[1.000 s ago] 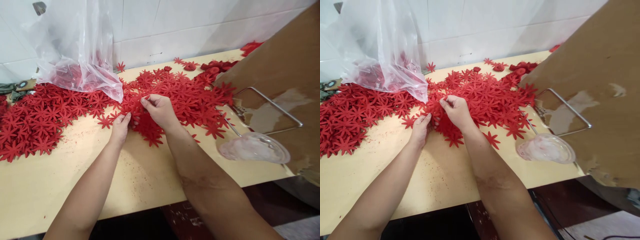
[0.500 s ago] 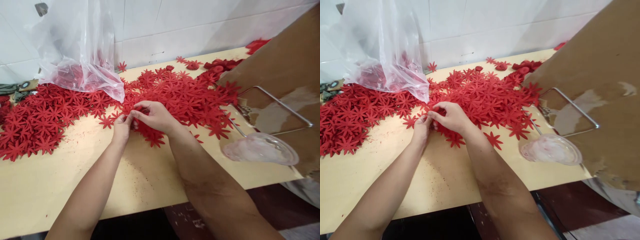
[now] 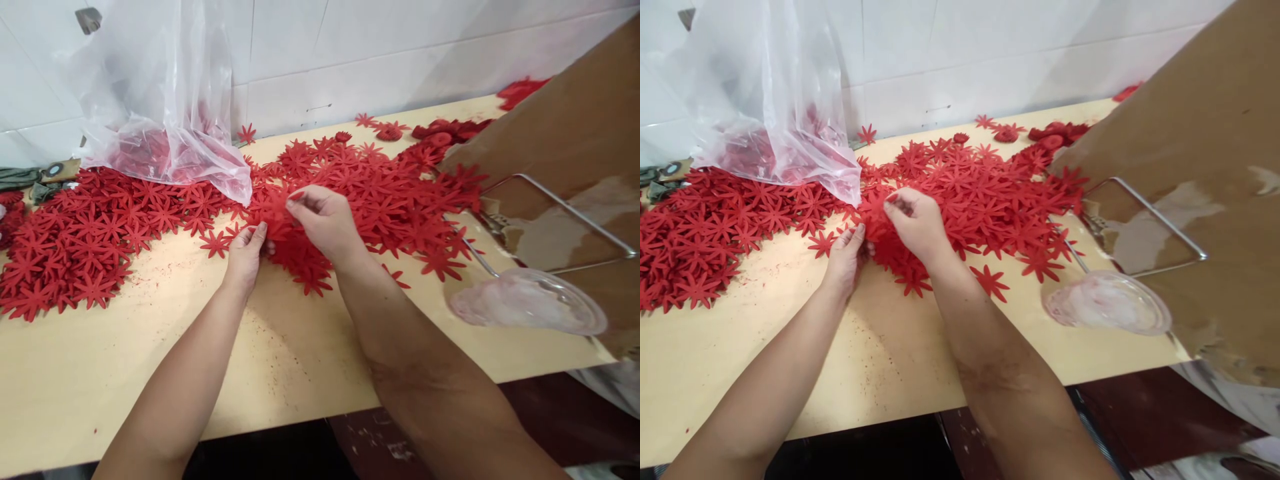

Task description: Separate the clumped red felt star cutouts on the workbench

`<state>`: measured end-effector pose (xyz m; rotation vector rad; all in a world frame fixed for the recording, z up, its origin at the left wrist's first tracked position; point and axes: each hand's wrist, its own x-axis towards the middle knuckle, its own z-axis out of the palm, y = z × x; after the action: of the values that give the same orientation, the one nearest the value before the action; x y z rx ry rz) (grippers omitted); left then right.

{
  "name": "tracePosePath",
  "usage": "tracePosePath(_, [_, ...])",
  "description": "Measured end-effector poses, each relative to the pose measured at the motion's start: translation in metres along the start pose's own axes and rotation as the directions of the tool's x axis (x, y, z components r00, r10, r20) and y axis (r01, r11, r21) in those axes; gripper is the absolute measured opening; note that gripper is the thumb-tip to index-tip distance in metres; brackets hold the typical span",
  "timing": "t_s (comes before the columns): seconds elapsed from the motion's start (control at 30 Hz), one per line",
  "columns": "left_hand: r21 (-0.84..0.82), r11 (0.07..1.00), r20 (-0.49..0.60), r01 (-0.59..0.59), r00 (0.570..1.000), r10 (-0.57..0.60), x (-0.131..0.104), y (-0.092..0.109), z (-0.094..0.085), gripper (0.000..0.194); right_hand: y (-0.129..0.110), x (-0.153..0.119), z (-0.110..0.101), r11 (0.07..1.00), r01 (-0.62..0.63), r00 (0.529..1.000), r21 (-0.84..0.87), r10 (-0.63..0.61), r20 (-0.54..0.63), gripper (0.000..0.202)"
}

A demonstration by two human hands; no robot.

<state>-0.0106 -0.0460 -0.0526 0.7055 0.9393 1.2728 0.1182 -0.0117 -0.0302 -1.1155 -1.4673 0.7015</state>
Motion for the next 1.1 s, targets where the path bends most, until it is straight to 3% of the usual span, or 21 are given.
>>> tracePosePath(0.13, [0.048, 0.998, 0.037, -0.03, 0.999, 0.028, -0.001, 0.0, 0.001, 0.015, 0.02, 0.011, -0.019, 0.999, -0.048, 0.949, -0.009, 0.043, -0.312, 0.005])
tracePosePath(0.2, [0.103, 0.992, 0.102, -0.076, 0.993, 0.066, -0.002, -0.003, 0.002, 0.022, 0.027, 0.015, -0.026, 0.997, -0.053, 0.924, -0.055, 0.028, -0.381, 0.007])
tracePosePath(0.3, [0.232, 0.95, 0.17, -0.208, 0.971, 0.171, -0.004, -0.008, 0.004, 0.027, 0.03, 0.015, -0.029, 0.991, -0.062, 0.936, -0.12, 0.016, -0.353, 0.005])
tracePosePath(0.43, [0.457, 0.774, 0.208, -0.437, 0.899, 0.385, -0.009, -0.009, 0.002, 0.027, 0.036, 0.013, -0.025, 0.98, -0.031, 0.955, -0.196, -0.029, -0.295, 0.014])
tracePosePath(0.67, [0.683, 0.478, 0.242, -0.552, 0.789, 0.565, -0.008, 0.0, -0.009, 0.052, 0.046, 0.015, -0.028, 0.958, -0.041, 0.968, -0.283, -0.033, -0.25, 0.035])
tracePosePath(0.77, [0.741, 0.388, 0.221, -0.549, 0.744, 0.63, -0.004, 0.008, -0.017, 0.055, 0.043, 0.015, -0.028, 0.944, -0.008, 0.957, -0.331, -0.089, -0.278, 0.037])
tracePosePath(0.9, [0.819, 0.325, 0.142, -0.473, 0.716, 0.683, 0.003, 0.026, -0.033, 0.05, 0.044, 0.015, -0.029, 0.914, -0.085, 0.943, -0.396, -0.055, -0.329, 0.032])
tracePosePath(1.0, [0.921, 0.243, 0.081, -0.305, 0.759, 0.646, 0.005, 0.04, -0.049, 0.036, 0.048, 0.015, -0.031, 0.871, -0.046, 0.933, -0.489, -0.137, -0.332, 0.02])
tracePosePath(1.1, [0.97, 0.175, 0.033, -0.169, 0.805, 0.592, 0.004, 0.049, -0.061, 0.028, 0.046, 0.014, -0.029, 0.796, 0.027, 0.905, -0.604, -0.276, -0.323, 0.029])
